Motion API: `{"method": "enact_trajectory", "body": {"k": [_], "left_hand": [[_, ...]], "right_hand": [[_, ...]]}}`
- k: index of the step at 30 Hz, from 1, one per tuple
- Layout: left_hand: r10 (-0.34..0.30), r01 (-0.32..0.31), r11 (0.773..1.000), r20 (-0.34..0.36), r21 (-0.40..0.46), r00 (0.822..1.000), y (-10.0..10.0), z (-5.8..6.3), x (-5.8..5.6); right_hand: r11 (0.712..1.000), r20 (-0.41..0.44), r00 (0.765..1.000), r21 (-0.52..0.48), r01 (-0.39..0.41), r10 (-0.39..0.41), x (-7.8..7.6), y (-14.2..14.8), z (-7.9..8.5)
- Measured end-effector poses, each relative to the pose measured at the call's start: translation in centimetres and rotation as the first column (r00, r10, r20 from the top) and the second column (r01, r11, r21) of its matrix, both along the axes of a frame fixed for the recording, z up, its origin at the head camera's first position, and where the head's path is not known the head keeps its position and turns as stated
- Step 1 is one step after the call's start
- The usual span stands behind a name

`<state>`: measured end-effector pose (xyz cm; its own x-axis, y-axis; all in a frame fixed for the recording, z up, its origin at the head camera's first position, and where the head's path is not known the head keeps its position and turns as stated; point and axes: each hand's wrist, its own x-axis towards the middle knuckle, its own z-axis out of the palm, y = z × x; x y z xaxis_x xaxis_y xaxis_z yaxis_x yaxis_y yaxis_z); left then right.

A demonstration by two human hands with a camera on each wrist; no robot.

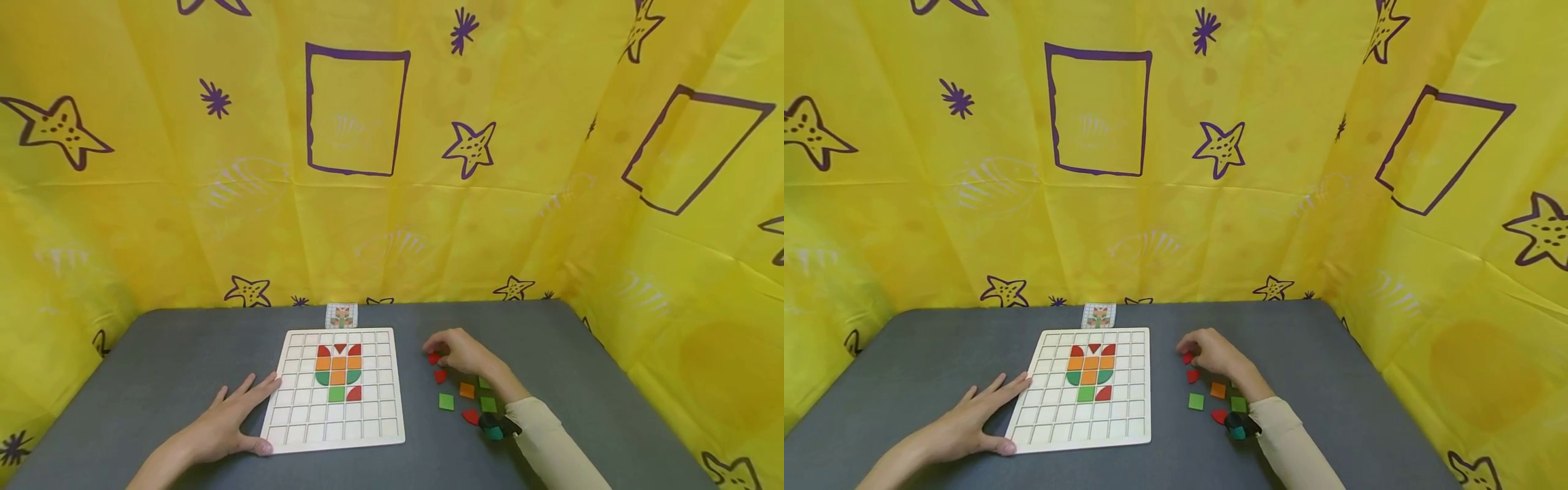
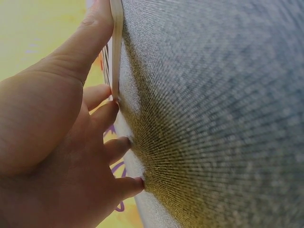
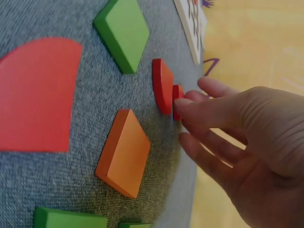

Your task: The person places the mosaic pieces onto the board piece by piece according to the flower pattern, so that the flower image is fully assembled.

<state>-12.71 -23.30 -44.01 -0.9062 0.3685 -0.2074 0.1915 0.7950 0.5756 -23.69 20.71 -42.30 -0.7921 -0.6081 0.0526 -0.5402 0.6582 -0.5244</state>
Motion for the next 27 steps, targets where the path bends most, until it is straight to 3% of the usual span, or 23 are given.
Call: {"method": "enact_trajectory", "body": {"k": [10, 16, 27], "left_hand": [[-0.001, 0.001, 1.000, 0.004, 0.009, 1.000, 0.0, 0.1, 0.1], [-0.002, 0.002, 1.000, 0.004, 0.008, 1.000, 0.0, 0.1, 0.1], [-0.005, 0.005, 1.000, -0.015, 0.010, 1.000, -0.1, 0.1, 0.3]], "right_hand": [[0.998, -0.030, 0.998, 0.032, -0.046, 0.047, -0.6, -0.3, -0.5], [0.998, -0.046, 0.998, 0.063, -0.027, 0.030, -0.6, -0.3, -0.2], [0.997, 0.070, 0.997, 0.071, -0.037, 0.032, -0.7, 1.5, 0.5]]}}
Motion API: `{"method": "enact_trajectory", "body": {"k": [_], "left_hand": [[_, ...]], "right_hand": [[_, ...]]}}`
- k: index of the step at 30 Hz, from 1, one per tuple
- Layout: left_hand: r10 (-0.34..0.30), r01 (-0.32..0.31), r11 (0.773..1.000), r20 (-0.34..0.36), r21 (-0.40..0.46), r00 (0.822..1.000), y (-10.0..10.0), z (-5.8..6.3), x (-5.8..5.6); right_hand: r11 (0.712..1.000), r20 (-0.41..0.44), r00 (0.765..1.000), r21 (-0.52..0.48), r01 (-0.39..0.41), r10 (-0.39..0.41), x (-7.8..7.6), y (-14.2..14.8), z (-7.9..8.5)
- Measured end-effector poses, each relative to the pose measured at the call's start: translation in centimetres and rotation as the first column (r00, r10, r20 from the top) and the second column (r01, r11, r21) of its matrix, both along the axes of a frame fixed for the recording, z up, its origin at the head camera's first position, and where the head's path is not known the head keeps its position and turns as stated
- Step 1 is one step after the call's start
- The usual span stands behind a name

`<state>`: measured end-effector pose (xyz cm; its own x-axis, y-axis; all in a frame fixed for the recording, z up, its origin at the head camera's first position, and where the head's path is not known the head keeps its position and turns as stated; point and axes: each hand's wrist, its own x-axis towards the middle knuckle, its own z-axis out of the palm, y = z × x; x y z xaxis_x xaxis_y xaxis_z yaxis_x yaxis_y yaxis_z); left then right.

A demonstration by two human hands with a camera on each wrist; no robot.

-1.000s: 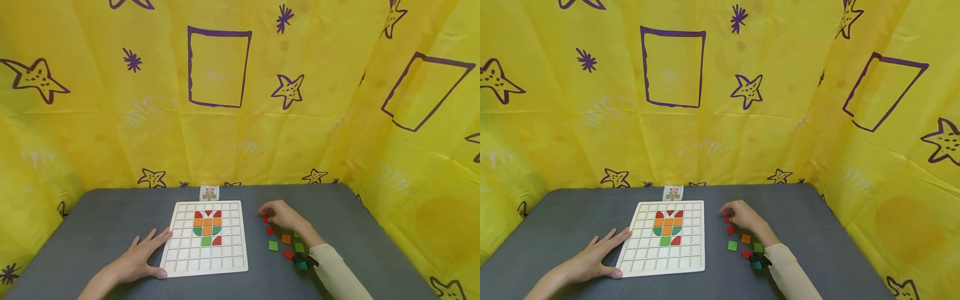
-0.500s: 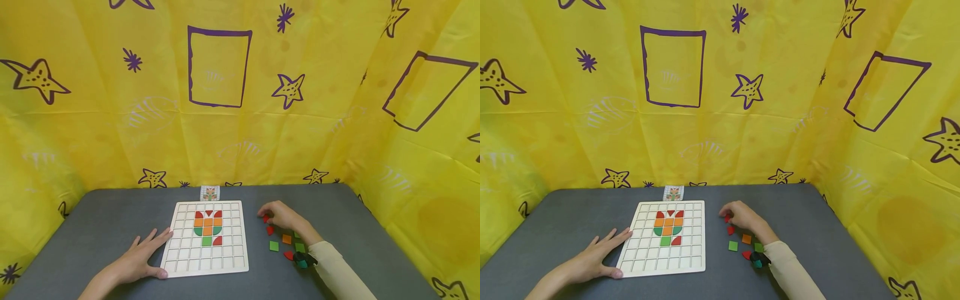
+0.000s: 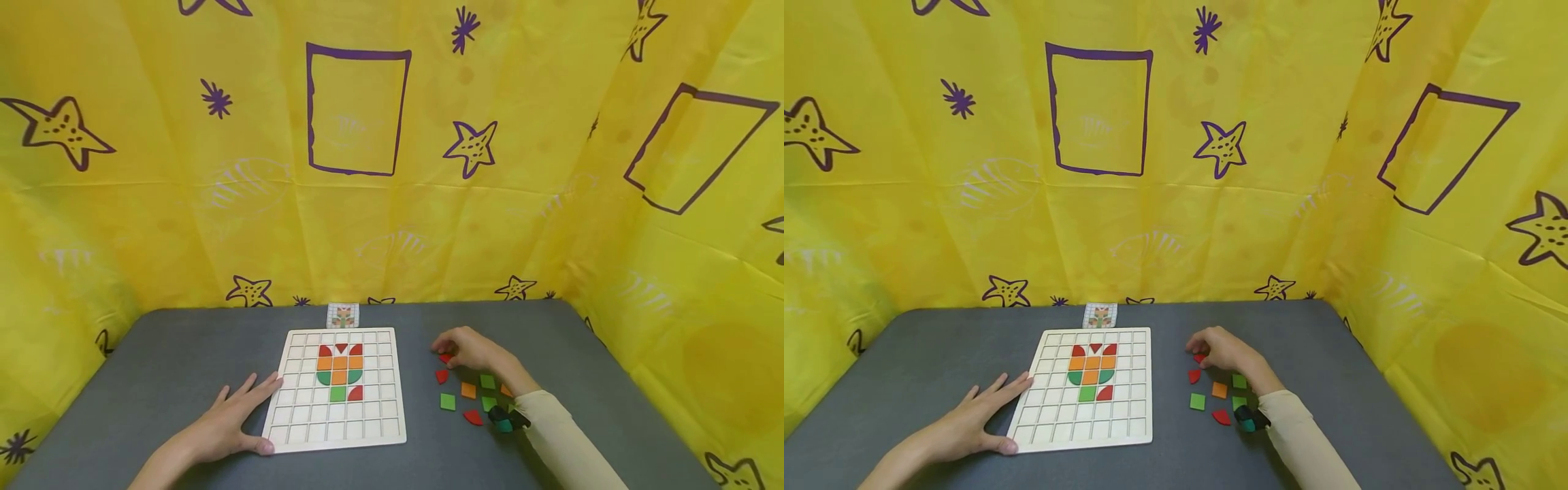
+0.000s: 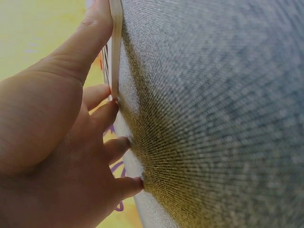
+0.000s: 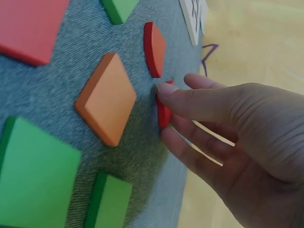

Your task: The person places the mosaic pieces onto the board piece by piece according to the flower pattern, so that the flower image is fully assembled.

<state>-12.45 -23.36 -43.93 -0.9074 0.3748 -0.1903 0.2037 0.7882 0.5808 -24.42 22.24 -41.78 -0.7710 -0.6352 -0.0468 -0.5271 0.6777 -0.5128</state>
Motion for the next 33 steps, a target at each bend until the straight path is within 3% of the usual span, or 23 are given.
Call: {"method": "enact_trajectory", "body": {"k": [12, 18, 27, 33], "left_hand": [[-0.005, 0.005, 1.000, -0.018, 0.013, 1.000, 0.00, 0.09, 0.14], [0.005, -0.005, 1.000, -0.005, 0.004, 1.000, 0.05, 0.07, 0.01], [0.011, -0.011, 1.000, 0.012, 0.002, 1.000, 0.00, 0.02, -0.01], [0.013, -0.013, 1.000, 0.016, -0.004, 1.000, 0.09, 0.03, -0.11]], "right_hand": [[0.998, -0.004, 0.999, 0.013, 0.054, -0.054, 0.41, 0.29, 0.28], [0.997, -0.012, 0.997, -0.034, 0.076, -0.077, 0.37, 0.60, 0.05], [0.989, 0.054, 0.994, -0.114, 0.098, -0.092, 0.46, 0.68, 0.22], [0.991, 0.008, 0.997, -0.109, 0.078, -0.077, 0.63, 0.16, 0.62]]}}
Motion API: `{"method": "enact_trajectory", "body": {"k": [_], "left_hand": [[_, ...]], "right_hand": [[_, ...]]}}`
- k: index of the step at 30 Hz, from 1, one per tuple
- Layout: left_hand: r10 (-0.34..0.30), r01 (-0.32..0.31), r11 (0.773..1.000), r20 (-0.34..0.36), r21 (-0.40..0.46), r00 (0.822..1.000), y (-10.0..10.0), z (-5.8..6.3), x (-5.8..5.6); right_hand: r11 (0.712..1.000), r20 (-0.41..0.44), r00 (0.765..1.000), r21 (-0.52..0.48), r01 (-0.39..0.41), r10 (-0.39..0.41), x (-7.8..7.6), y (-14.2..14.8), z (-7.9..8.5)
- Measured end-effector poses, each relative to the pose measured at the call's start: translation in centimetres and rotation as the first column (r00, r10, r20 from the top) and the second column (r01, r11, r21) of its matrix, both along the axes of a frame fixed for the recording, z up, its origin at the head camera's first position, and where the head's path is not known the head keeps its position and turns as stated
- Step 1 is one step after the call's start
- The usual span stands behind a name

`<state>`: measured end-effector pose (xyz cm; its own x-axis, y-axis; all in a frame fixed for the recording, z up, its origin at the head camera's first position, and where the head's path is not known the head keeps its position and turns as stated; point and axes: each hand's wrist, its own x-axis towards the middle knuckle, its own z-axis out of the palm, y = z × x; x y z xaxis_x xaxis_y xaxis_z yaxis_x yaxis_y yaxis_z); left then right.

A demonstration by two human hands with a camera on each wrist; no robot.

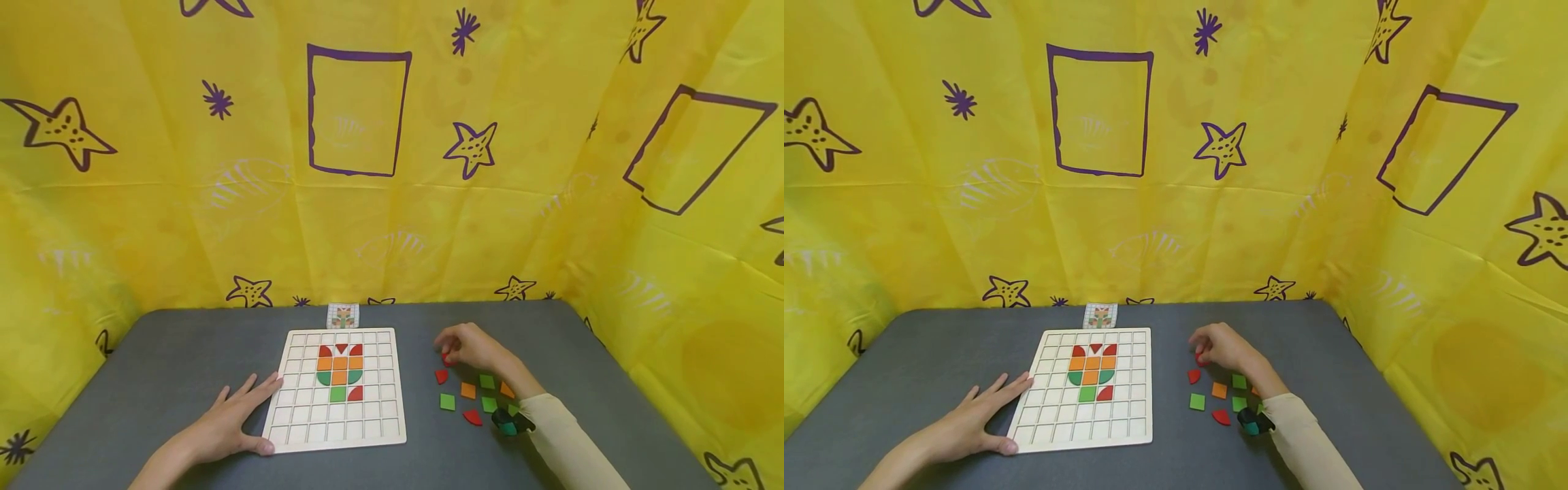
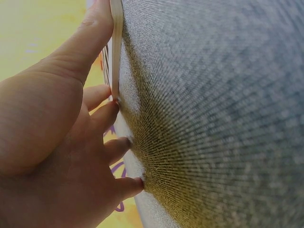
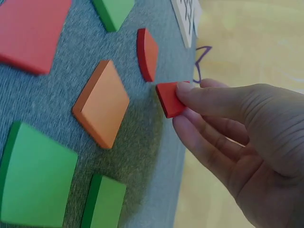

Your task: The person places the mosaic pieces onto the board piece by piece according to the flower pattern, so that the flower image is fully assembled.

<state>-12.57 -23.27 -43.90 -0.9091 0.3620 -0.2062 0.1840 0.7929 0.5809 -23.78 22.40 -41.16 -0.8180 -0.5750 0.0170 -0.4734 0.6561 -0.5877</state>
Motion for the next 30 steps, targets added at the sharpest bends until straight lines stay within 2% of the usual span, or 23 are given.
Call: {"method": "enact_trajectory", "body": {"k": [6, 11, 25, 30], "left_hand": [[0.001, -0.001, 1.000, -0.003, -0.002, 1.000, 0.0, -0.1, -0.1], [0.008, -0.008, 1.000, 0.006, -0.006, 1.000, 0.0, -0.2, -0.1], [-0.004, 0.004, 1.000, -0.012, 0.008, 1.000, -0.2, -0.2, 0.2], [-0.014, 0.014, 1.000, -0.022, 0.012, 1.000, -0.2, -0.2, 0.2]], "right_hand": [[0.999, -0.114, 0.993, -0.041, -0.010, 0.005, 0.1, -1.3, 0.3], [0.996, -0.165, 0.986, -0.088, -0.021, 0.006, 0.3, -2.6, 0.5], [0.984, -0.145, 0.989, -0.171, -0.041, 0.016, 0.7, -6.4, 0.6], [0.986, -0.113, 0.993, -0.159, -0.049, 0.031, 1.0, -8.0, 0.6]]}}
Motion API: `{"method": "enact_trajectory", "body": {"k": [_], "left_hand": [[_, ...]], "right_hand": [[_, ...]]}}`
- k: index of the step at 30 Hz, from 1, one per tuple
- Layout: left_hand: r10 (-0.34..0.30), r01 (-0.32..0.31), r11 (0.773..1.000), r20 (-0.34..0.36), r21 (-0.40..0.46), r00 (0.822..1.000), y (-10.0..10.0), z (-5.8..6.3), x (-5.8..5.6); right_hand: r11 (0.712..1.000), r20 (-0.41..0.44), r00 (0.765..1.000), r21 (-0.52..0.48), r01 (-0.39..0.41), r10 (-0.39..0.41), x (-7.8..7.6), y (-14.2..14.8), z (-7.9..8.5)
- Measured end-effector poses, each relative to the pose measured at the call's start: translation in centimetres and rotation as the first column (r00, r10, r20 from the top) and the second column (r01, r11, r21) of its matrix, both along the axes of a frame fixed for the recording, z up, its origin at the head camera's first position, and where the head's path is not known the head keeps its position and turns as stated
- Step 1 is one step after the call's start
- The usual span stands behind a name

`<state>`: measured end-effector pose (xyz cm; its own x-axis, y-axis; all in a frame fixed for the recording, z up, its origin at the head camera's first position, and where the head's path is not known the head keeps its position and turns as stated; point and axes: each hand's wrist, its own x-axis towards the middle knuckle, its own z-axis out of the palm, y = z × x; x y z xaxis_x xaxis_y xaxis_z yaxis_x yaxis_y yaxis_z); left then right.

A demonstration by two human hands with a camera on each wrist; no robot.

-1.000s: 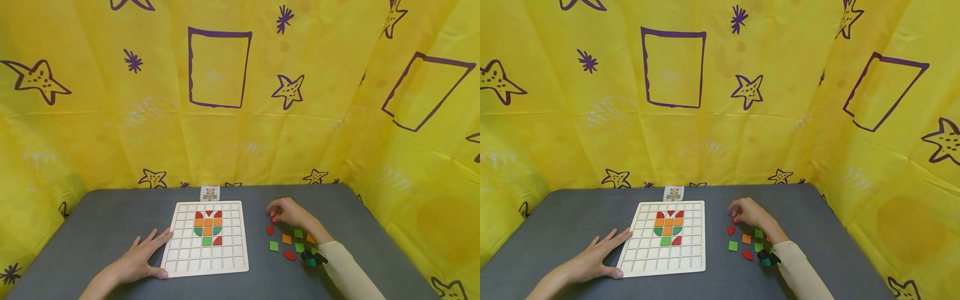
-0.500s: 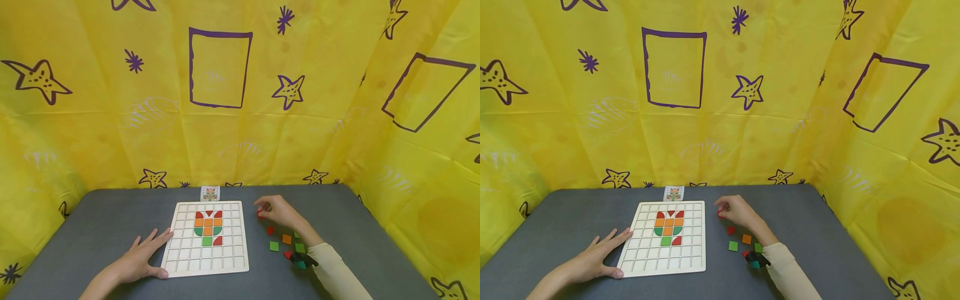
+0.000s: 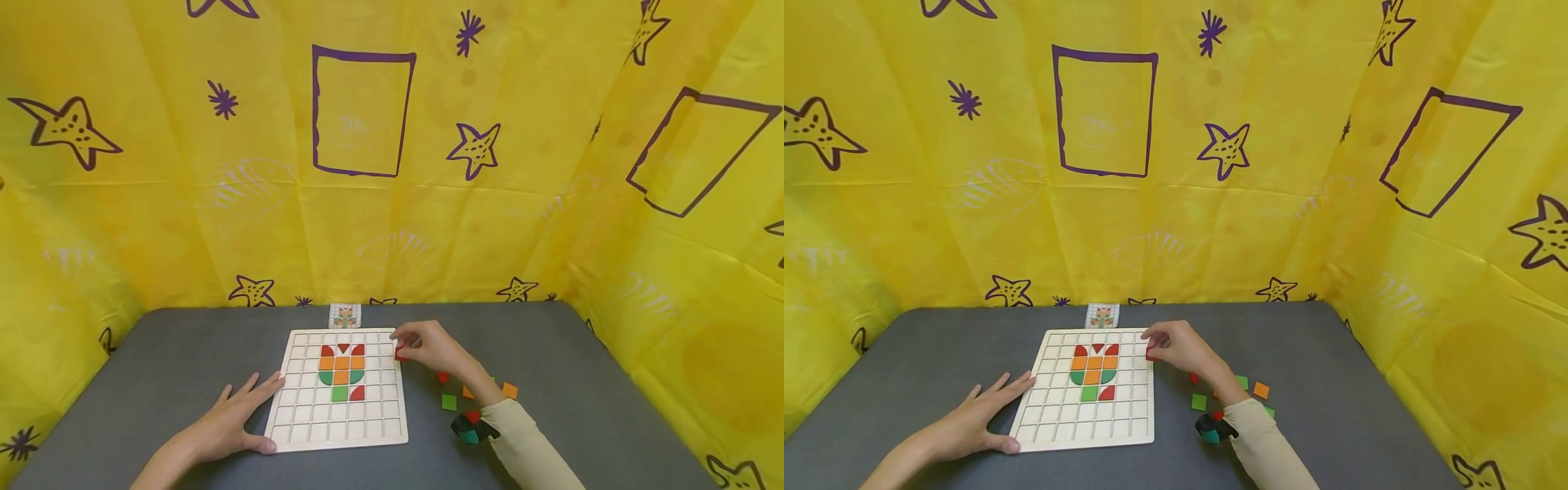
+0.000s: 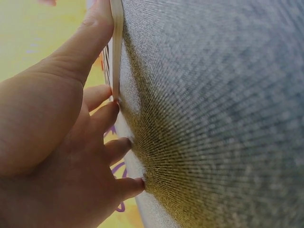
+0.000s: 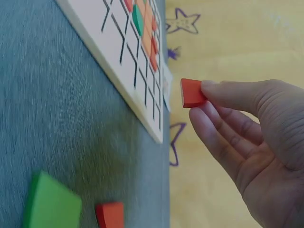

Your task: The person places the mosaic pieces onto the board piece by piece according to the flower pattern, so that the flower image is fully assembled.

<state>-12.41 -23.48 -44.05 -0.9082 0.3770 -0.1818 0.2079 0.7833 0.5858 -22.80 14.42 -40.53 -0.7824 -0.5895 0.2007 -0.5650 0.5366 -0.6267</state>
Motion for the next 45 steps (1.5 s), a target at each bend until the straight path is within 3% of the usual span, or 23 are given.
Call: {"method": "enact_trajectory", "body": {"k": [28, 45], "left_hand": [[-0.020, 0.022, 0.999, 0.023, -0.050, 1.000, 0.3, 0.8, -0.1], [-0.008, 0.009, 0.999, 0.027, -0.041, 1.000, 0.2, 0.6, -0.1]], "right_hand": [[0.995, 0.137, 0.986, -0.046, -0.092, 0.097, 1.8, -5.7, -1.8], [0.990, 0.137, 0.980, -0.039, -0.137, 0.142, 2.5, -8.9, -3.1]]}}
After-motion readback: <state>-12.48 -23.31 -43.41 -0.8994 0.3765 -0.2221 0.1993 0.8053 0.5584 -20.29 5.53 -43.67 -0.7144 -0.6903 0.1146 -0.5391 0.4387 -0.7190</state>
